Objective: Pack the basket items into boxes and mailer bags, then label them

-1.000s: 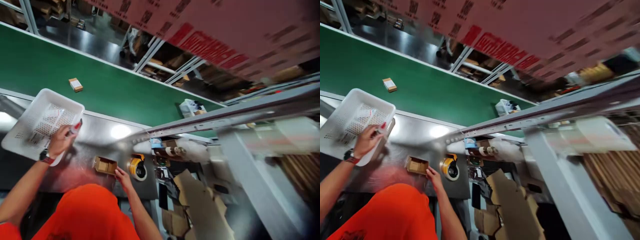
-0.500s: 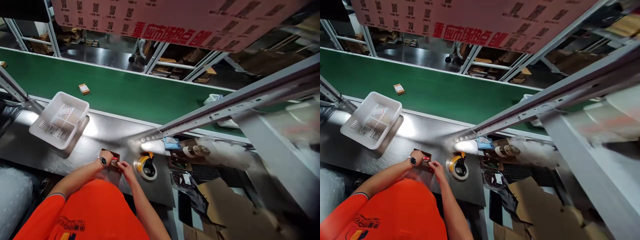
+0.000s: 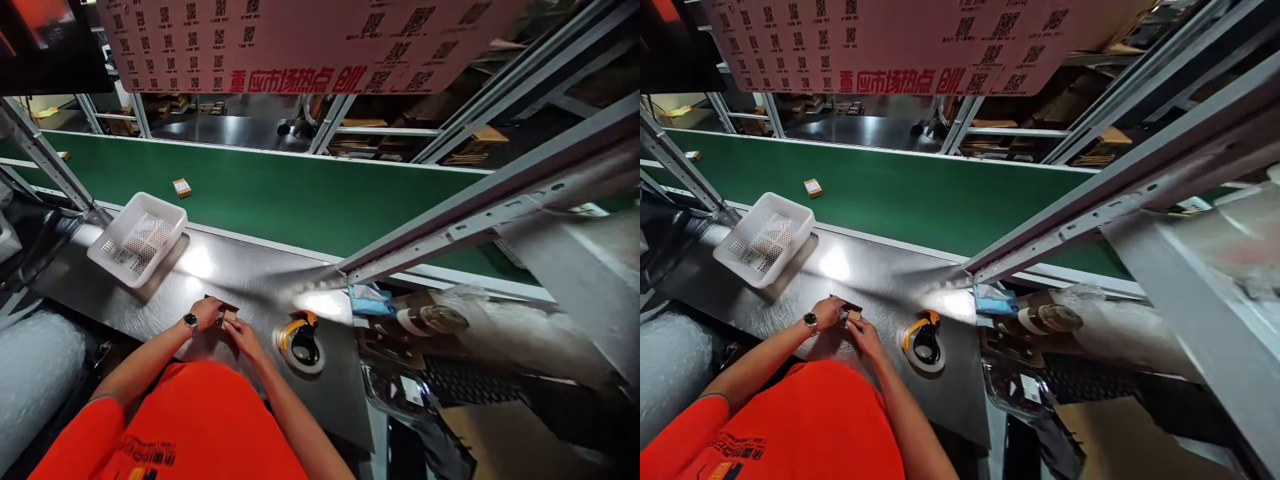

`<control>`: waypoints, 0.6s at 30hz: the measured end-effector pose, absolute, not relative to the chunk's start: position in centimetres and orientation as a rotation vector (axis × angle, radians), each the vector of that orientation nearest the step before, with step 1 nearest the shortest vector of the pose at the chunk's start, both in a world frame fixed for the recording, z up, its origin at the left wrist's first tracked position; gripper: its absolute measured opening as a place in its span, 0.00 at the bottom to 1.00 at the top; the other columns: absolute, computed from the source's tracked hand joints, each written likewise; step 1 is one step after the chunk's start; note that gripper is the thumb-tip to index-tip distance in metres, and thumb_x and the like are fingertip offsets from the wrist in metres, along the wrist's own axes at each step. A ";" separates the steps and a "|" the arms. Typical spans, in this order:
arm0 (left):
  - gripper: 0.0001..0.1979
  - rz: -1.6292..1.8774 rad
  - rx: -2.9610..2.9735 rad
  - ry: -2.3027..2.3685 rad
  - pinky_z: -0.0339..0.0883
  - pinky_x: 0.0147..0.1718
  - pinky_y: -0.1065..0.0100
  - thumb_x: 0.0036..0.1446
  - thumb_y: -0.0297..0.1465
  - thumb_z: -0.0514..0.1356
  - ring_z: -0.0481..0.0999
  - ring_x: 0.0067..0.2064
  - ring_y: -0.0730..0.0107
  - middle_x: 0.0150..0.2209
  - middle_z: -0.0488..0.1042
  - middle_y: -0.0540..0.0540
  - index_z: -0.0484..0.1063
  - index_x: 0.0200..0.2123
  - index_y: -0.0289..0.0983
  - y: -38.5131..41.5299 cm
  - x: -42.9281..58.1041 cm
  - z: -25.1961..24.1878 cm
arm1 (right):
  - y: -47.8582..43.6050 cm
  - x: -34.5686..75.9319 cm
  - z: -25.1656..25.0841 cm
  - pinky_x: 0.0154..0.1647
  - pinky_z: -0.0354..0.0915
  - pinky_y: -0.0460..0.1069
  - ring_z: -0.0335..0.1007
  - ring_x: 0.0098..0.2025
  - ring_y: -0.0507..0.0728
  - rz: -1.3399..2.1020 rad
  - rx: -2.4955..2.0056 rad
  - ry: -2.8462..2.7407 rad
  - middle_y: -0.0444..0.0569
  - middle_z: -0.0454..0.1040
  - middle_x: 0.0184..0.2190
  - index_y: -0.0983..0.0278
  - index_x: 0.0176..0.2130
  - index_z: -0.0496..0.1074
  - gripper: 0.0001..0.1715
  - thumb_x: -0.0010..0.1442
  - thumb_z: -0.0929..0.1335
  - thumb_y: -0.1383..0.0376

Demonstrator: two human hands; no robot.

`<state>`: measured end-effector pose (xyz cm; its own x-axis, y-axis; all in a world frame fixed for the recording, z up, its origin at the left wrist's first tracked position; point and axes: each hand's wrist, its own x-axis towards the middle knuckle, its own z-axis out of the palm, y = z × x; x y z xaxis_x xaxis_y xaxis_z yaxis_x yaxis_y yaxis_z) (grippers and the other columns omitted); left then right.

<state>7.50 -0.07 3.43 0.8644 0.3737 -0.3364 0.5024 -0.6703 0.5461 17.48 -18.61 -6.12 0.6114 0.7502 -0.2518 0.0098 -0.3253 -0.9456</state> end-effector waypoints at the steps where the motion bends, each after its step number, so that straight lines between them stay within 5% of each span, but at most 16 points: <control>1: 0.19 -0.220 2.393 0.693 0.68 0.76 0.48 0.77 0.29 0.60 0.75 0.73 0.43 0.67 0.80 0.33 0.79 0.66 0.38 -0.1 6.4 3.4 | -19.2 17.2 -6.2 0.62 0.74 0.64 0.81 0.51 0.69 0.841 -1.780 -0.700 0.56 0.87 0.45 0.60 0.48 0.92 0.26 0.60 0.79 0.47; 4: 0.27 -0.184 2.395 0.833 0.61 0.80 0.46 0.76 0.31 0.59 0.69 0.78 0.41 0.73 0.75 0.29 0.70 0.75 0.35 -0.9 3.7 2.8 | -20.3 16.4 -6.8 0.69 0.73 0.67 0.78 0.61 0.72 0.712 -1.909 -0.930 0.60 0.83 0.57 0.58 0.58 0.89 0.27 0.64 0.78 0.51; 8: 0.33 -0.310 2.370 0.763 0.61 0.80 0.48 0.65 0.25 0.68 0.68 0.79 0.39 0.77 0.71 0.26 0.73 0.73 0.32 -2.4 2.9 1.5 | -20.3 16.2 -7.7 0.73 0.71 0.67 0.72 0.70 0.73 0.547 -2.045 -1.093 0.61 0.77 0.69 0.58 0.58 0.88 0.20 0.73 0.73 0.56; 10: 0.27 -0.330 2.355 0.791 0.63 0.78 0.49 0.66 0.24 0.66 0.70 0.78 0.38 0.77 0.70 0.24 0.78 0.67 0.31 -2.4 3.4 1.0 | -20.0 16.6 -8.2 0.73 0.71 0.67 0.72 0.69 0.74 0.552 -2.018 -1.088 0.61 0.77 0.68 0.60 0.56 0.89 0.20 0.73 0.73 0.55; 14: 0.10 -0.328 2.287 0.891 0.74 0.65 0.54 0.67 0.28 0.70 0.84 0.60 0.45 0.66 0.79 0.29 0.84 0.50 0.33 -0.6 4.6 0.3 | -19.3 17.1 -9.5 0.71 0.73 0.67 0.76 0.64 0.72 0.525 -1.969 -0.971 0.60 0.81 0.61 0.61 0.44 0.89 0.16 0.71 0.74 0.53; 16: 0.12 -0.314 2.247 0.964 0.76 0.59 0.56 0.64 0.33 0.75 0.85 0.55 0.48 0.59 0.82 0.32 0.82 0.46 0.35 0.7 5.0 -0.1 | -19.0 17.1 -10.1 0.69 0.74 0.68 0.77 0.62 0.71 0.484 -2.015 -0.885 0.62 0.81 0.58 0.62 0.44 0.86 0.18 0.70 0.74 0.51; 18: 0.19 -0.285 2.196 1.048 0.77 0.55 0.57 0.60 0.36 0.79 0.85 0.53 0.49 0.54 0.83 0.34 0.80 0.49 0.36 1.7 5.3 -0.7 | -18.7 17.0 -10.4 0.71 0.72 0.71 0.74 0.66 0.75 0.416 -2.069 -0.787 0.66 0.79 0.62 0.66 0.55 0.83 0.26 0.69 0.74 0.50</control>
